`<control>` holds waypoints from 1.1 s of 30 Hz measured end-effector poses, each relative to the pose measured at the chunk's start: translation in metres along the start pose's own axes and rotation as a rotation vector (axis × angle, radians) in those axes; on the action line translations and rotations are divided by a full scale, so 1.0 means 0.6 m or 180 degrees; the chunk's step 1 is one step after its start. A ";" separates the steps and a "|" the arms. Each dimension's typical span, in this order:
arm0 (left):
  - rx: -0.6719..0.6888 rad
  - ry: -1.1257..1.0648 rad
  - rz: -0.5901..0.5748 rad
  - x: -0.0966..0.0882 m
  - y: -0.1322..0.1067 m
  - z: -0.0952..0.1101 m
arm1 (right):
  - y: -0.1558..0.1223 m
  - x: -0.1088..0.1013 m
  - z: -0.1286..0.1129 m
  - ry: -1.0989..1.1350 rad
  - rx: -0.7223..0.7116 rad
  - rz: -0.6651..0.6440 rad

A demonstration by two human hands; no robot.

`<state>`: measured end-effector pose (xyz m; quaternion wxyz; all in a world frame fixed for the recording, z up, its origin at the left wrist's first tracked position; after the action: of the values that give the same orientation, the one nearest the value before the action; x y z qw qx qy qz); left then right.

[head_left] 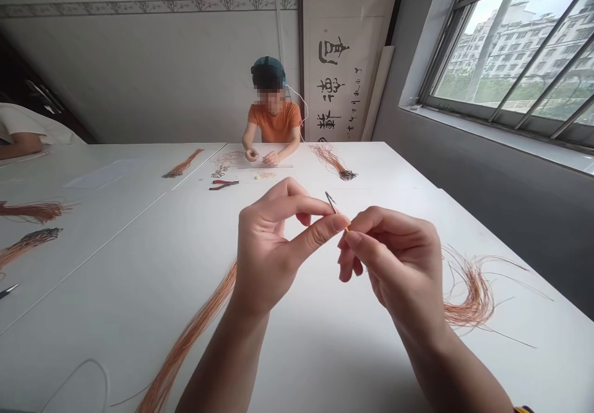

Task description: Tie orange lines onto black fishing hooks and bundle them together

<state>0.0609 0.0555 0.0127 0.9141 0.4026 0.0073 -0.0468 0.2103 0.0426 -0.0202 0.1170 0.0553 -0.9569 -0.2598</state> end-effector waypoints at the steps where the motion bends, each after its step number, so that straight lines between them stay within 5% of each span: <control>1: -0.0022 -0.0008 0.0005 0.000 0.000 -0.001 | 0.000 0.000 0.000 0.0003 0.0002 0.0005; 33: 0.0043 0.0134 0.0048 -0.002 -0.001 0.002 | 0.001 -0.002 -0.005 -0.0199 -0.0002 -0.0014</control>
<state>0.0594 0.0544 0.0129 0.9114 0.4097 0.0231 -0.0314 0.2123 0.0415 -0.0176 0.0865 0.0492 -0.9599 -0.2619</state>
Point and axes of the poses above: each hand's wrist, its own y-axis towards the middle knuckle, its own x-axis out of the palm, z = x × y, the point moved 6 cm from there along y, towards the middle knuckle, and after that the axes turned 4 degrees about -y, right-handed, at the moved point
